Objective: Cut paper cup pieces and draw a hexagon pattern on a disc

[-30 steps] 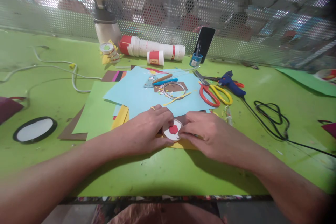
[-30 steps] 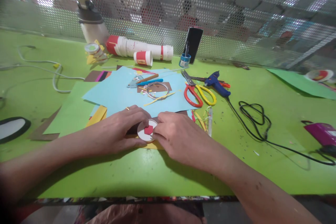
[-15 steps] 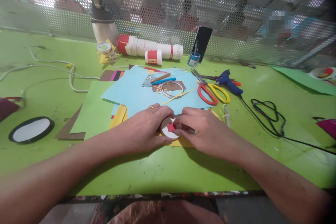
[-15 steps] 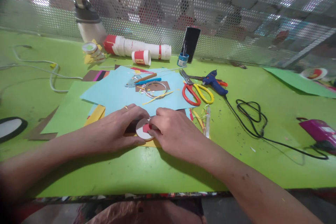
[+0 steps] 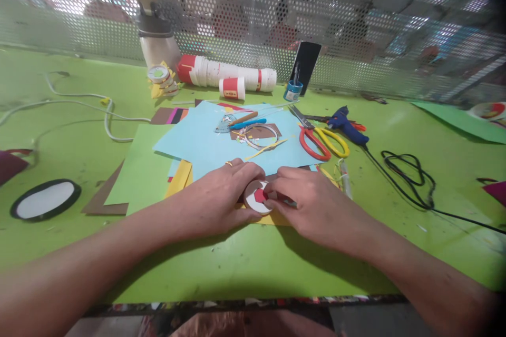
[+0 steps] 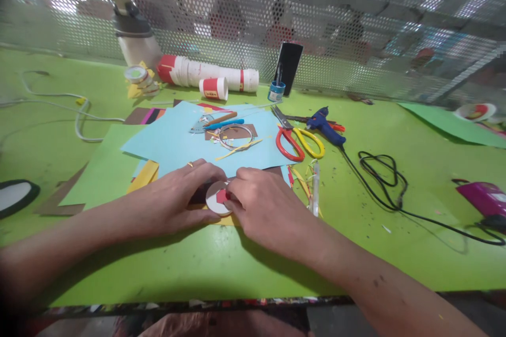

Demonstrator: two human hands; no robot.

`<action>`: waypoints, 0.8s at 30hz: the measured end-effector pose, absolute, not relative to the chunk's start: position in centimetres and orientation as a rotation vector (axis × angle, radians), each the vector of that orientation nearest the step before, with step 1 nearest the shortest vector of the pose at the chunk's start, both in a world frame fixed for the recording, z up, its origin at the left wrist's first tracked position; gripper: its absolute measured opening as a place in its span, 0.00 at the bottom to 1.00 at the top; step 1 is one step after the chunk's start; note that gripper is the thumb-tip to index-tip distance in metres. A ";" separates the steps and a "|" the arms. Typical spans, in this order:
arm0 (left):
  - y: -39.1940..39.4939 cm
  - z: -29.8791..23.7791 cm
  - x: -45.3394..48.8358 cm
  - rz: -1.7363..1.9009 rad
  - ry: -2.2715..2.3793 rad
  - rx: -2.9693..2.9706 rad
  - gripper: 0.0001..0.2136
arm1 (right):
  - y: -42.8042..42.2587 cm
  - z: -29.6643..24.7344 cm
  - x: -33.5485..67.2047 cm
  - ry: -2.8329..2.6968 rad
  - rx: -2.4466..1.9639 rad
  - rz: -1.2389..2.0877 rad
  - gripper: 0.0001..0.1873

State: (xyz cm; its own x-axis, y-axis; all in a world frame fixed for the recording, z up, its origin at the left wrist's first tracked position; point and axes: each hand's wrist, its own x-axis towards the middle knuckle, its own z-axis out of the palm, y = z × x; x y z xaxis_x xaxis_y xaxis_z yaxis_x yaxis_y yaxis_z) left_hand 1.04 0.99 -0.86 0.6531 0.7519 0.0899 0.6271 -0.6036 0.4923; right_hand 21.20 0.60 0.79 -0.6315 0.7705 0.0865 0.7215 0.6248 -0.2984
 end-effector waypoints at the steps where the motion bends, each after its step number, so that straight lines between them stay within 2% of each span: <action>1: 1.0 -0.9 1.0 0.404 1.083 2.451 0.15 | 0.6 0.8 21.2 -2.642 -1.230 0.353 0.11; 19: 1.1 -1.0 1.1 0.441 1.037 2.488 0.17 | 0.5 0.8 20.9 -2.604 -1.248 0.393 0.07; 24: 1.2 -1.1 1.0 0.435 1.041 2.492 0.19 | 0.5 0.6 20.8 -2.608 -1.256 0.349 0.09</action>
State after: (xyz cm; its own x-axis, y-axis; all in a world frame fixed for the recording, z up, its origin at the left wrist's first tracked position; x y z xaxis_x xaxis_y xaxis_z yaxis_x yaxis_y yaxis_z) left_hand 1.03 1.22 -1.11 0.6736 0.7280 0.1276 0.6024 -0.6407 0.4760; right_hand 20.84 0.54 0.60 -0.6081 0.7878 0.0983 0.7342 0.6051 -0.3079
